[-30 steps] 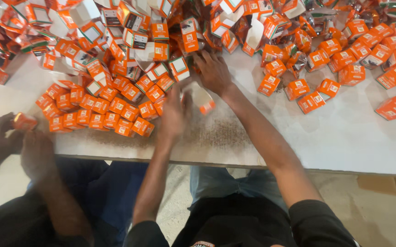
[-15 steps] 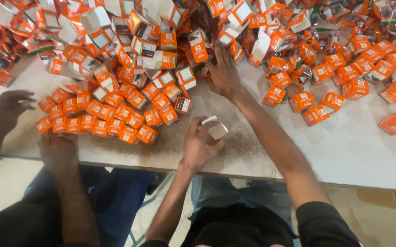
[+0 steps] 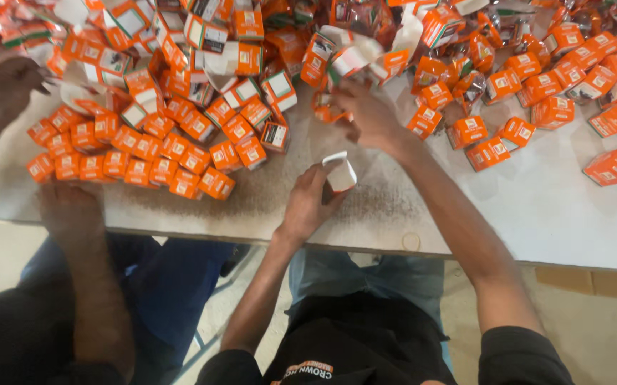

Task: The person folds small orange product boxes closed one at a time at a large table covered with open boxes and plastic-wrapped items, pressing the flaps shut and placing each finished box with the pile. A second person's hands occasionally appear at the left edge handling boxes as well.

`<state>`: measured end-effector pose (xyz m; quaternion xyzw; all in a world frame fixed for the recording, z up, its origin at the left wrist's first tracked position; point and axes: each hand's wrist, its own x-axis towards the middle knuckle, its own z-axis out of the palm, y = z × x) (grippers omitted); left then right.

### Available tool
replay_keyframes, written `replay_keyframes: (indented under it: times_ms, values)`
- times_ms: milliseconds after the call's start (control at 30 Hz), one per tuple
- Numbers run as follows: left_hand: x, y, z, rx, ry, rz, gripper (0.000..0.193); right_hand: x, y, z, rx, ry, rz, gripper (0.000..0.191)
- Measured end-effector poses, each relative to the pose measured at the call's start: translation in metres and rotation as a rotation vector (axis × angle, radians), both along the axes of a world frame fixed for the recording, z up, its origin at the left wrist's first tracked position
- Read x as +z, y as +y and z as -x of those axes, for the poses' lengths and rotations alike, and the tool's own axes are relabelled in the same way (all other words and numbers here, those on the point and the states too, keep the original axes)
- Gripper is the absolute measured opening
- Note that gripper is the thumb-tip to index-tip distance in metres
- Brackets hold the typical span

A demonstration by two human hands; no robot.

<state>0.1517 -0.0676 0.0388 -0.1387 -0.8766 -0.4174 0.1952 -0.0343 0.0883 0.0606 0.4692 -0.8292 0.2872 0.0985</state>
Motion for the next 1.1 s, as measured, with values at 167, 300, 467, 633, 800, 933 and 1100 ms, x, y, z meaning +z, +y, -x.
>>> replay_keyframes:
  times_ms: [167,300,467,633,800,933,1100]
  values:
    - [0.008,0.008,0.005,-0.081,-0.115,-0.016,0.083,0.016,0.061,-0.066,-0.263,-0.269,0.53,0.016]
    - [0.007,0.013,0.024,-0.204,-0.165,-0.033,0.089,0.027,0.085,-0.139,-0.367,-0.666,0.858,0.028]
    - [-0.006,0.024,0.036,-0.3,-0.128,-0.002,0.09,0.015,0.067,-0.159,-0.368,-0.534,0.959,0.048]
    - [-0.012,0.027,0.037,-0.27,-0.154,-0.002,0.094,-0.004,0.068,-0.153,-0.621,-0.04,0.439,0.04]
    - [-0.025,0.024,0.042,-0.269,-0.225,0.0,0.088,-0.011,0.083,-0.148,-0.593,0.173,0.466,0.038]
    - [-0.031,0.018,0.064,-0.411,-0.076,0.021,0.1,0.002,0.072,-0.151,-0.547,-0.078,0.337,0.036]
    - [-0.023,0.007,0.099,-0.545,-0.197,0.209,0.111,0.032,0.066,-0.151,-0.431,-0.145,-0.187,0.067]
